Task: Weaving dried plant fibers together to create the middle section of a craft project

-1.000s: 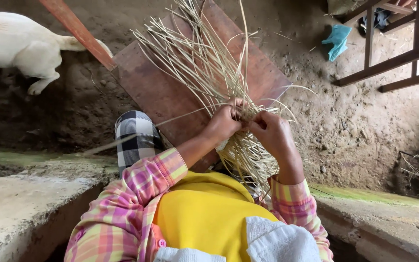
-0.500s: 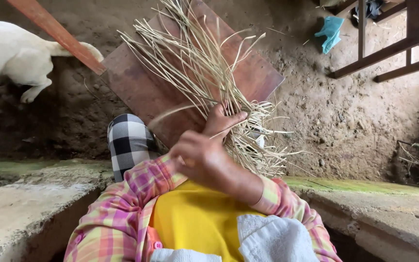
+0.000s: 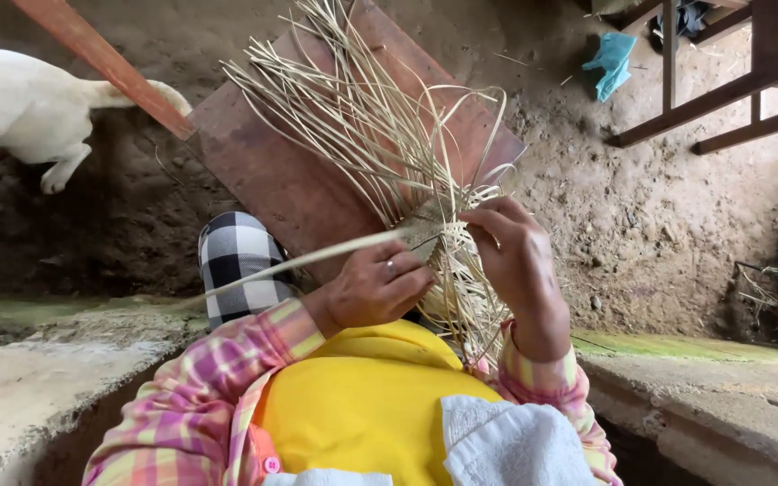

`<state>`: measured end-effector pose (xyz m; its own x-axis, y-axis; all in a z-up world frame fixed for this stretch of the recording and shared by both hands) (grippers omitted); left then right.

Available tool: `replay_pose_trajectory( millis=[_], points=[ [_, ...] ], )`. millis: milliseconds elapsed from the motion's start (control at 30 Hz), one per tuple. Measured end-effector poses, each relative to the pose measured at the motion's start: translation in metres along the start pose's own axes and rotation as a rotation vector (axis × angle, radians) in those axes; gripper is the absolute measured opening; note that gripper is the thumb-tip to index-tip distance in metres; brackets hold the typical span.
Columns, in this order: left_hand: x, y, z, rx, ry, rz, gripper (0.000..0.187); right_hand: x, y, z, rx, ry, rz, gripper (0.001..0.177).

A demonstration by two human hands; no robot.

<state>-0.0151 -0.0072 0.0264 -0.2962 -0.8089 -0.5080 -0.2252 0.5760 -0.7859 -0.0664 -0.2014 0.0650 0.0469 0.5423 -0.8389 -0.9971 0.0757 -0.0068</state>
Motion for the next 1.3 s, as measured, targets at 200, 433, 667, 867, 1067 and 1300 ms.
replay_pose_trajectory(
  millis=[200, 433, 667, 867, 1067, 1300],
  points=[
    [0.018, -0.030, 0.030, -0.187, -0.481, 0.236, 0.009, 0.035, -0.002, -0.024, 0.059, -0.076, -0.022, 0.014],
    [0.031, -0.022, 0.032, -0.321, -0.394, 0.341, 0.005, 0.044, -0.004, -0.028, 0.063, -0.119, -0.044, 0.011],
    [-0.015, -0.002, 0.085, -0.466, -0.688, 0.391, 0.013, 0.027, 0.000, -0.025, 0.048, -0.176, -0.011, 0.008],
    [-0.081, 0.052, 0.153, -0.783, -0.810, 0.403, 0.010, 0.019, 0.001, -0.019, 0.073, -0.208, 0.020, 0.009],
    [-0.064, -0.001, 0.091, -0.541, -0.864, 0.418, 0.015, 0.020, -0.003, -0.015, 0.034, -0.163, 0.061, 0.007],
    [0.030, 0.005, 0.047, -0.460, -0.173, 0.607, 0.010, 0.028, -0.004, -0.020, 0.033, -0.031, 0.103, 0.007]
  ],
)
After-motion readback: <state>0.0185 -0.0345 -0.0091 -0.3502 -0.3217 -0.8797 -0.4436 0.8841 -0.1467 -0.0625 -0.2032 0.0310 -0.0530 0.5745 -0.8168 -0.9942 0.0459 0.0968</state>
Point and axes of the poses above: each hand's wrist, its own y-axis away from the middle knuckle, its own x-axis out of the palm, z = x × y, the point moved 3 cm from there along -y, towards the middle knuckle, and after that the axes turned 12 degrees about z, right-handed, at the moved point
